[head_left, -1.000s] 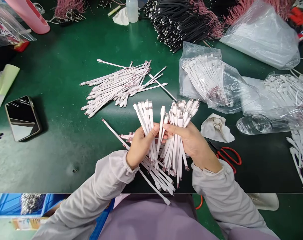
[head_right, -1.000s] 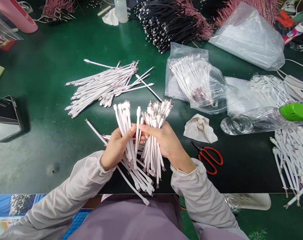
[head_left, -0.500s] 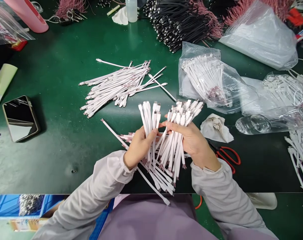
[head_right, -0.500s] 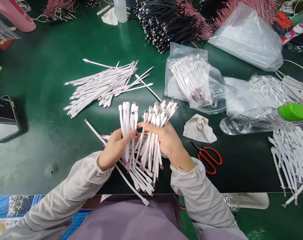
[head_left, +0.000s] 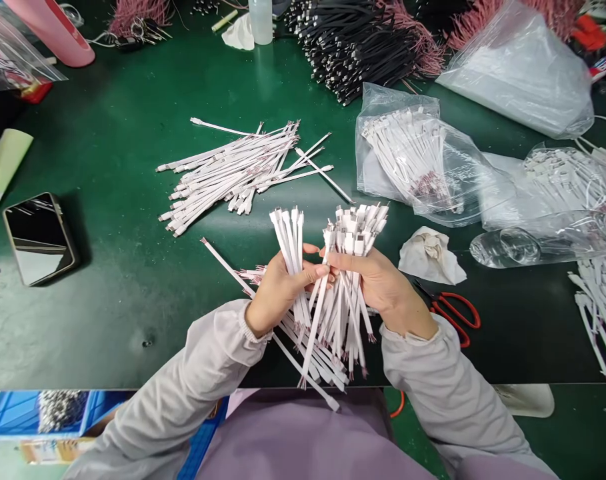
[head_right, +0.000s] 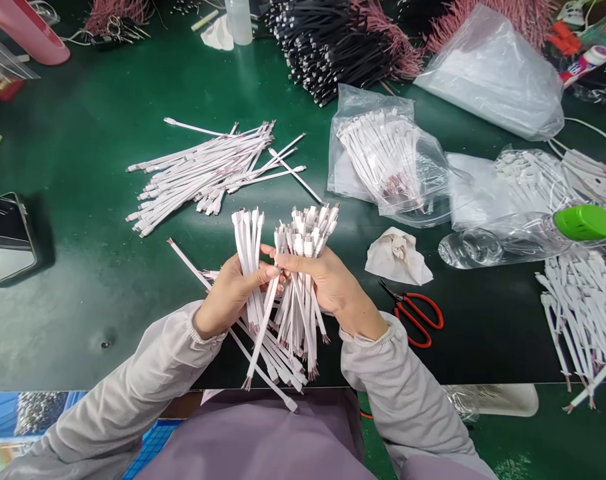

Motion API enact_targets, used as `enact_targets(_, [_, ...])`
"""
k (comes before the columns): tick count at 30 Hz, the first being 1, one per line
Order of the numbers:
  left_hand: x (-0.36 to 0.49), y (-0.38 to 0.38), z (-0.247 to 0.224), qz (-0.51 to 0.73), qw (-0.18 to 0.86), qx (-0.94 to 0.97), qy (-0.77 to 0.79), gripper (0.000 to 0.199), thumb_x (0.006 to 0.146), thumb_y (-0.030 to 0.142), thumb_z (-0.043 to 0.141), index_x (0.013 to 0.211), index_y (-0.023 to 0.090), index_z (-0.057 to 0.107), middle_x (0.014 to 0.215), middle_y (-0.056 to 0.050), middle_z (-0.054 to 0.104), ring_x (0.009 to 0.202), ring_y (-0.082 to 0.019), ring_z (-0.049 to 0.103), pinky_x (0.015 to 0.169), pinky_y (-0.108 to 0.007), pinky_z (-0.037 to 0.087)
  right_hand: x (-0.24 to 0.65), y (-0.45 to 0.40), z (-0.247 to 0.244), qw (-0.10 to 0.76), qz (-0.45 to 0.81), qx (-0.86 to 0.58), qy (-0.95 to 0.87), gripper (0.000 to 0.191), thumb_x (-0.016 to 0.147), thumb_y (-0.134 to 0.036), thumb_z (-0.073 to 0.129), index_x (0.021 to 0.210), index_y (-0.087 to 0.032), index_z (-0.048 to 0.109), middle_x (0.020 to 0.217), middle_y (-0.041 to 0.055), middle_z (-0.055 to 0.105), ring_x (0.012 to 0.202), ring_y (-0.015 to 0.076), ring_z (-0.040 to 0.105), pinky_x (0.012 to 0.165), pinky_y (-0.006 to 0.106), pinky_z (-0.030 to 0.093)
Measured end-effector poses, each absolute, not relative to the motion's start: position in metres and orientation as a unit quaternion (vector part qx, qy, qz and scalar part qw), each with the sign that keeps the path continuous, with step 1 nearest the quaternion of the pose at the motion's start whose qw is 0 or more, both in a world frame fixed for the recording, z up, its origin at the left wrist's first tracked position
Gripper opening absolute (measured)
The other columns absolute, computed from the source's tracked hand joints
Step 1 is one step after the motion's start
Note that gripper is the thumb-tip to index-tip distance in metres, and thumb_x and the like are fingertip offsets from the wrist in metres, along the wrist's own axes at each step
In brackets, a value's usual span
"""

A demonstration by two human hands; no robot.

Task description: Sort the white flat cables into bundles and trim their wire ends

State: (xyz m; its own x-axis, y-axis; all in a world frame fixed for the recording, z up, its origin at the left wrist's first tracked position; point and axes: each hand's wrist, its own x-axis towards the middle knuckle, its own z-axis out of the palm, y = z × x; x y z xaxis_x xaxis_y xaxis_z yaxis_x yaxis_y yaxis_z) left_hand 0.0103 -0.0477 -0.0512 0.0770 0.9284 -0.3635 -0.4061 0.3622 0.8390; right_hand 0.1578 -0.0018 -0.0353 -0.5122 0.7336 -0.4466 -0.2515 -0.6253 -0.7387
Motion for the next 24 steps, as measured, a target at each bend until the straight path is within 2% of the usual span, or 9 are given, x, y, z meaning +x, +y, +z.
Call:
enact_targets(2, [0.0101,-0.0482,-0.0505,0.489,0.666,0.283,0.488,0.046,0.075,0.041,0.074,0.106,0.016,0.052,0.072,-0.001,0.067,0.064,-0.016,0.066,0.062,-0.029,0.054,0.1565,-0.0018,-0.0347,0.324,0.803,-0.400,-0.301,0.023,0.064,-0.025,0.082,0.077,-0.018,0.066,0.063,-0.0035,0.060,0.053,0.0128,0.058,0.052,0.029,0.050])
enact_targets(5, [0.0080,-0.0478,-0.0508,0.499,0.630,0.307,0.509,0.037,0.085,0.046,0.061,0.104,0.014,0.057,0.080,-0.005,0.068,0.074,-0.017,0.067,0.070,-0.030,0.056,0.1550,-0.0015,-0.0349,0.364,0.777,-0.420,-0.295,0.025,0.059,-0.020,0.085,0.075,-0.018,0.065,0.065,-0.0041,0.061,0.059,0.0127,0.060,0.057,0.027,0.053])
enact_targets(9, [0.0028,-0.0456,-0.0503,0.475,0.633,0.322,0.519,0.036,0.082,0.044,0.065,0.099,0.013,0.065,0.080,-0.005,0.069,0.073,-0.019,0.068,0.071,-0.031,0.057,0.1554,-0.0018,-0.0366,0.362,0.771,-0.432,-0.297,0.024,0.062,-0.025,0.083,0.079,-0.017,0.068,0.074,0.0002,0.068,0.068,0.0172,0.065,0.065,0.033,0.057])
enact_targets(15, [0.0014,-0.0439,-0.0458,0.461,0.626,0.357,0.517,0.028,0.078,0.041,0.071,0.083,0.014,0.063,0.075,-0.002,0.068,0.070,-0.018,0.068,0.070,-0.030,0.055,0.1590,-0.0028,-0.0367,0.368,0.749,-0.452,-0.316,0.025,0.064,-0.030,0.083,0.078,-0.017,0.067,0.070,0.0004,0.067,0.064,0.0202,0.066,0.061,0.037,0.058])
enact_targets(24, [0.0032,-0.0442,-0.0514,0.466,0.600,0.401,0.512,0.021,0.087,0.037,0.060,0.087,0.016,0.058,0.068,0.000,0.061,0.061,-0.011,0.057,0.063,-0.025,0.047,0.1548,-0.0082,-0.0284,0.402,0.646,-0.514,-0.396,0.020,0.066,-0.028,0.080,0.072,-0.018,0.063,0.070,-0.0027,0.060,0.063,0.0144,0.061,0.060,0.028,0.053])
